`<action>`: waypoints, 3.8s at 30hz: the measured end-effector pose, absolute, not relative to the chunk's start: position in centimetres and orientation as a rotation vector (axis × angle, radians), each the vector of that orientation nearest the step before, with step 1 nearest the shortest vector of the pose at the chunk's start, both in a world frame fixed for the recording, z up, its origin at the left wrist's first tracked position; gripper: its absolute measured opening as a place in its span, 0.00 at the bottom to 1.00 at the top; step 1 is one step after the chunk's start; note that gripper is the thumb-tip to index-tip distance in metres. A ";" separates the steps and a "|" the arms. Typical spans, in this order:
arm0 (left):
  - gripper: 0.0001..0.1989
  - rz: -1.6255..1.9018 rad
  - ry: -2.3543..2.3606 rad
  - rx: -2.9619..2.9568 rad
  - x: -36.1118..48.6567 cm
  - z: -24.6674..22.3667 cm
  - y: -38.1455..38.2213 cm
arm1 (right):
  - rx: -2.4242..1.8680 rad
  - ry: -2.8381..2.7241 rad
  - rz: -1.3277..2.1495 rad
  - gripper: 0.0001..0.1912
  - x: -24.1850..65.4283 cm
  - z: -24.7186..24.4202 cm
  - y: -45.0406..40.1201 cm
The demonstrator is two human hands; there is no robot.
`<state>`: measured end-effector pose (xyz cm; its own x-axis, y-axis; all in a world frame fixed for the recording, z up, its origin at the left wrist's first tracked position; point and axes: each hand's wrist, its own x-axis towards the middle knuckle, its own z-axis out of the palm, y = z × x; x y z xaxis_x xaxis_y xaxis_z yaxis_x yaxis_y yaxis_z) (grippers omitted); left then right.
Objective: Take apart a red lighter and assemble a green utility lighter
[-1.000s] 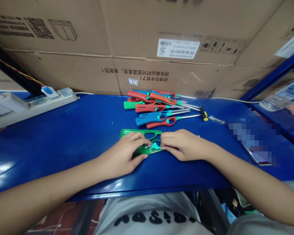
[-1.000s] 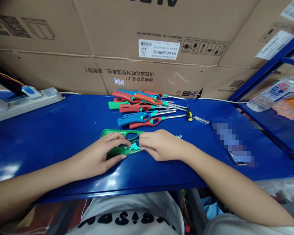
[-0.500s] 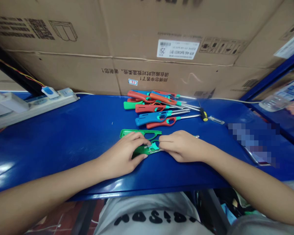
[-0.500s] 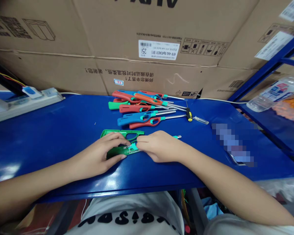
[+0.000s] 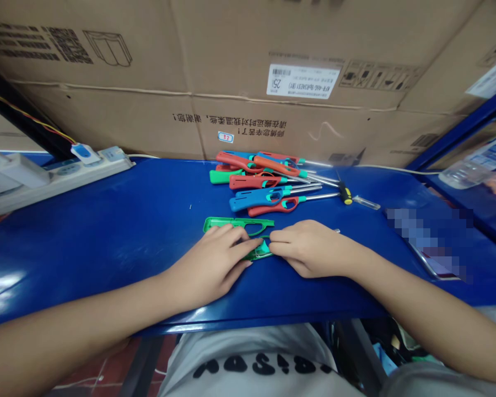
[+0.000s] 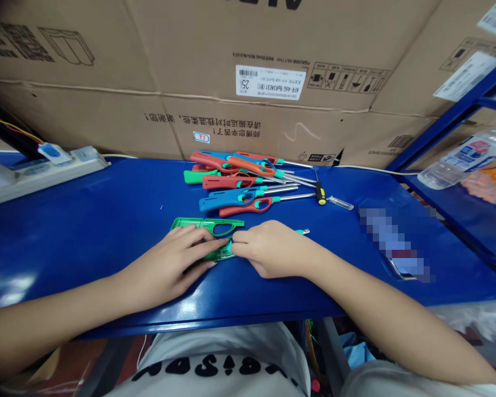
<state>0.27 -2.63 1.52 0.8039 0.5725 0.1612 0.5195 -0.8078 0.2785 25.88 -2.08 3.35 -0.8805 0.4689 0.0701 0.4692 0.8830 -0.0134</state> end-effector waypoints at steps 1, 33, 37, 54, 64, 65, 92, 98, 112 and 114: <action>0.19 0.337 0.840 2.817 0.3 1.5 -2.7 | -0.743 -2.977 -0.014 0.09 25.9 3.3 -2.1; 0.18 0.697 0.798 2.574 0.3 1.1 -1.7 | -1.633 -2.186 0.341 0.06 37.9 8.2 1.4; 0.19 0.722 0.809 2.474 0.2 1.1 -1.5 | -1.061 -2.067 0.828 0.11 31.5 7.1 -0.6; 0.17 0.870 0.862 1.842 1.1 1.4 -2.3 | -0.901 -2.647 0.503 0.11 26.1 2.8 -1.7; 0.11 0.810 0.838 1.813 1.2 1.2 -1.9 | -0.902 -2.529 0.674 0.03 25.6 2.0 -1.8; 0.10 0.812 0.838 1.813 1.2 1.2 -1.9 | -0.896 -2.472 0.724 0.03 25.6 2.0 -1.7; 0.11 0.790 0.957 1.926 0.8 1.3 -1.6 | -0.998 -2.011 1.417 0.12 26.0 1.6 -0.7; 0.07 0.777 0.920 2.107 0.8 1.6 -1.8 | -0.908 -2.110 1.264 0.09 26.0 1.5 -0.8; 0.12 0.770 0.880 2.130 0.7 1.8 -1.6 | -0.944 -1.947 1.329 0.10 25.9 1.0 -0.6; 0.12 0.771 0.872 2.139 0.6 1.9 -1.7 | -0.949 -1.932 1.323 0.11 25.9 0.9 -0.5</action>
